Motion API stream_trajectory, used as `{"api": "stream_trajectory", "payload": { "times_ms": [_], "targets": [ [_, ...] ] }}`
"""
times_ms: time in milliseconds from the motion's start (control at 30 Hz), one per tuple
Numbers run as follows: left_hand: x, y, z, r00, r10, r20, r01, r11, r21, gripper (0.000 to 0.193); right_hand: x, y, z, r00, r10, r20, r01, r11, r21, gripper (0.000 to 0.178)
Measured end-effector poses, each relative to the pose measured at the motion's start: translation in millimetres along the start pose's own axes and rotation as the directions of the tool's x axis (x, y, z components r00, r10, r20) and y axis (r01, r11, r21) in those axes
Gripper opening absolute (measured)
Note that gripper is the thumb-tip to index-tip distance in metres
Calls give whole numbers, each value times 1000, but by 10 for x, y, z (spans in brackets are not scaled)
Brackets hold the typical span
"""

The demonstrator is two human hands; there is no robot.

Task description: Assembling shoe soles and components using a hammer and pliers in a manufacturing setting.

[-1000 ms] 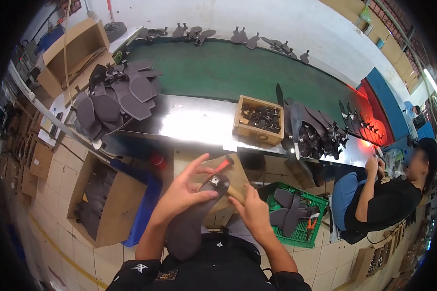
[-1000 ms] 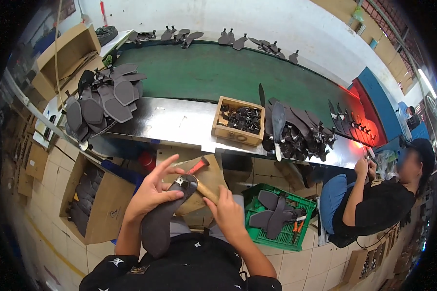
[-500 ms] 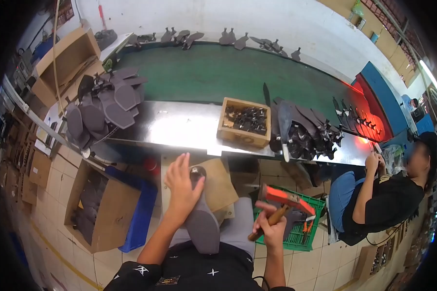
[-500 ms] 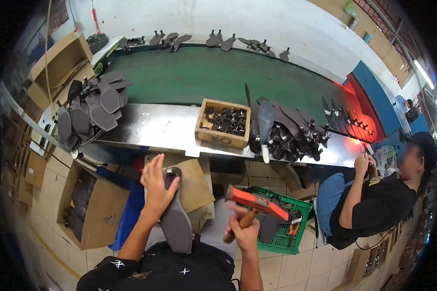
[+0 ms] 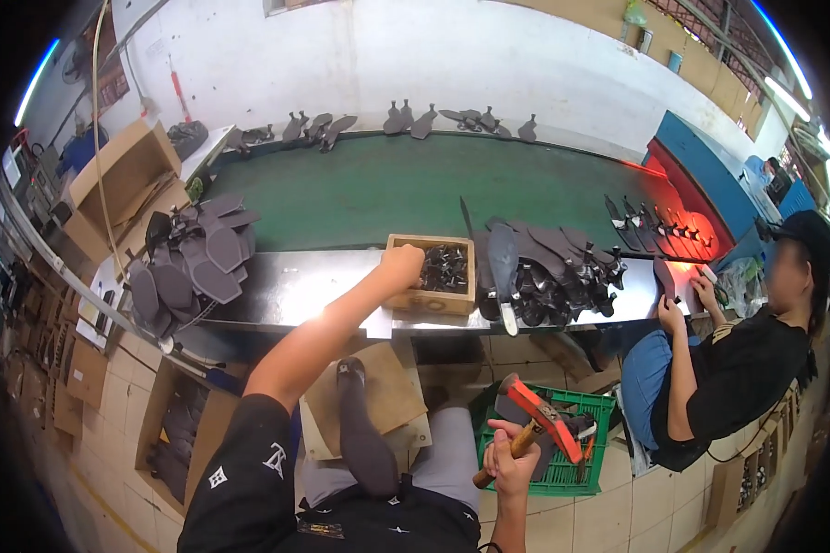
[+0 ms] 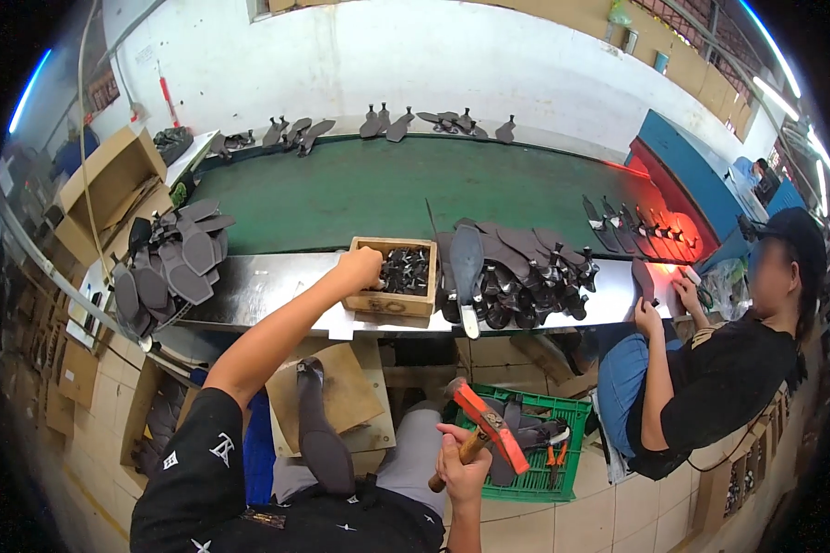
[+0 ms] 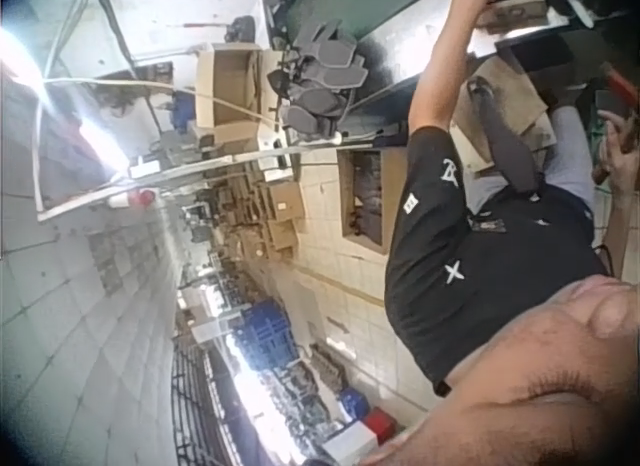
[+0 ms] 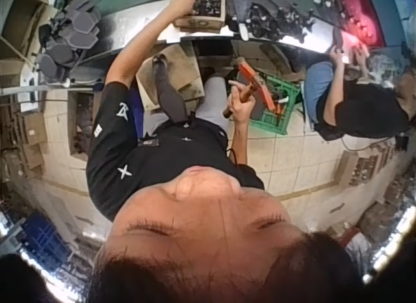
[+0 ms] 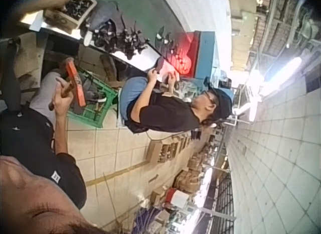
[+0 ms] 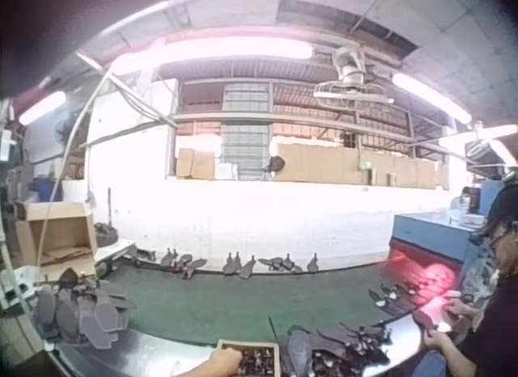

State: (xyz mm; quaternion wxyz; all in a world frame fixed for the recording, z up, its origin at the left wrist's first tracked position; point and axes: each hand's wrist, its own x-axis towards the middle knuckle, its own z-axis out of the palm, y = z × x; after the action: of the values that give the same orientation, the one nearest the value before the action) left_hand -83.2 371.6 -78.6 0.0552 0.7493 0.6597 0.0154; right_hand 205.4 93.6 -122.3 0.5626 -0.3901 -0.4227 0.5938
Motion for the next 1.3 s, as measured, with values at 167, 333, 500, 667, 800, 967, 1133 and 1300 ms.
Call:
{"api": "stream_trajectory", "payload": {
  "times_ms": [167, 333, 500, 667, 800, 967, 1133, 1300],
  "targets": [
    [-250, -125, -137, 953, -36, -301, -104, 893, -437, 16, 85, 16, -30, 997, 62, -42, -59, 996, 72, 23],
    [-1333, 338, -359, 717, 47, -696, -583, 588, -561, 12, 401, -284, 171, 997, -42, 66, 46, 998, -50, 33],
    [-2297, 584, -627, 354, 429, -831, -741, 671, 30, 20, 627, -650, 730, 950, -59, 305, 62, 998, 0, 47],
    [-2644, 572, -547, 215, 443, -870, -695, 695, 182, 28, 398, -751, 1119, 933, -20, 360, -38, 987, 154, 23],
    [-2781, 450, -523, 221, 379, -899, -726, 679, 108, 16, 247, -813, 1246, 936, 11, 353, -35, 997, 64, 19],
    [-2952, 286, -311, 378, 244, -893, -679, 729, -88, 29, 233, -769, 1385, 937, 51, 346, -44, 999, -28, 14],
    [-2782, 60, 13, 633, -461, -622, -152, 714, -684, 33, 474, -425, 1433, 952, 114, 285, -60, 980, -192, 11],
    [-2576, -387, 561, 888, -204, -411, -193, 646, -738, 26, 804, 24, 1616, 913, 81, 401, 77, 929, -362, 20]
  ]
}}
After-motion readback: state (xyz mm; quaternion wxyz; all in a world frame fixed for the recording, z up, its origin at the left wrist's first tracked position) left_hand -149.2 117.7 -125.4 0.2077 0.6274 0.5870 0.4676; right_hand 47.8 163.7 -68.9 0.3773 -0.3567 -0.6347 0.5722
